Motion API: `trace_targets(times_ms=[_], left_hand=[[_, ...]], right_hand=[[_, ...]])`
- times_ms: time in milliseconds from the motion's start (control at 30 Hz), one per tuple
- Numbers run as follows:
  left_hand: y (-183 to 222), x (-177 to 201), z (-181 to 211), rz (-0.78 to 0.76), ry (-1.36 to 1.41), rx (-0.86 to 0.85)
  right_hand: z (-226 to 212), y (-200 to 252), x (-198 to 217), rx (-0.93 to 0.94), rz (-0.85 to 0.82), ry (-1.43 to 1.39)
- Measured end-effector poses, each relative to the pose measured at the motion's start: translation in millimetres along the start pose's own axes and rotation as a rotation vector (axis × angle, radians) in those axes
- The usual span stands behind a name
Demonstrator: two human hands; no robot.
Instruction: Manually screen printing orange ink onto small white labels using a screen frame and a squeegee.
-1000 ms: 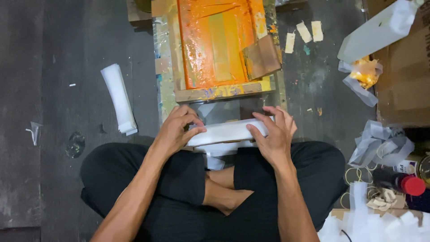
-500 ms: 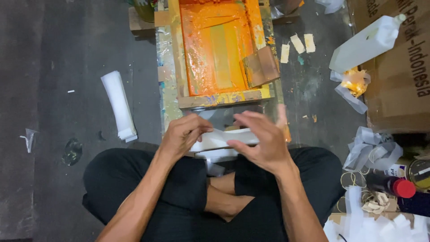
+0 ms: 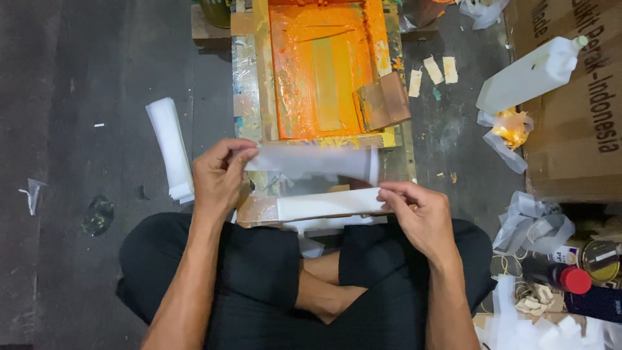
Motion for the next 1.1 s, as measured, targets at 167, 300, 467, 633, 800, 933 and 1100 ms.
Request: trace_targets(times_ms=[167,300,467,633,800,933,1100], left_hand=[[8.2,-19.3,8.3,-0.139,0.05,-0.071],[9.7,-27.3,17.3,-0.216,0.052,-0.129],[8.0,-28.0,8.7,-0.182,0.06,-0.141],[4.6,-23.9,2.5,-0.07,0.019,-0.074],[6.8,-34.1,21.5,-0.097,-0.285,-0.037],[-1.7,-36.3,-8.1,-0.158,-0.49,0.223],[-2.3,-40.5,-40.5,-0.116,-0.8,0.032]], right_hand=[[-26.4,-11.6,-4.7,0.112,0.074,-0.108],[-66.4,-25.9,-19.8,0.384,-0.064,-0.027],[-73.0,-33.4,-42.0,0.377,-0.164,-0.019],[-49.1,-16.6,-36.7,0.165,-0.163,-0.203],[-14.2,7.7,-4.9,-0.159,-0.116,-0.341],[11.0,17.6,10.0,-0.22,-0.054,-0.343],[32.2,21.1,11.3,-0.336,0.016,-0.234]])
Point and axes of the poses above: each hand's wrist, its own y-axis away from the middle knuckle, its own x-axis out of the back of the hand, z = x × y, the point moved 6 cm from there along -y, towards the middle knuckle, and after that the axes turned 7 degrees about x, right-handed, at the moved point
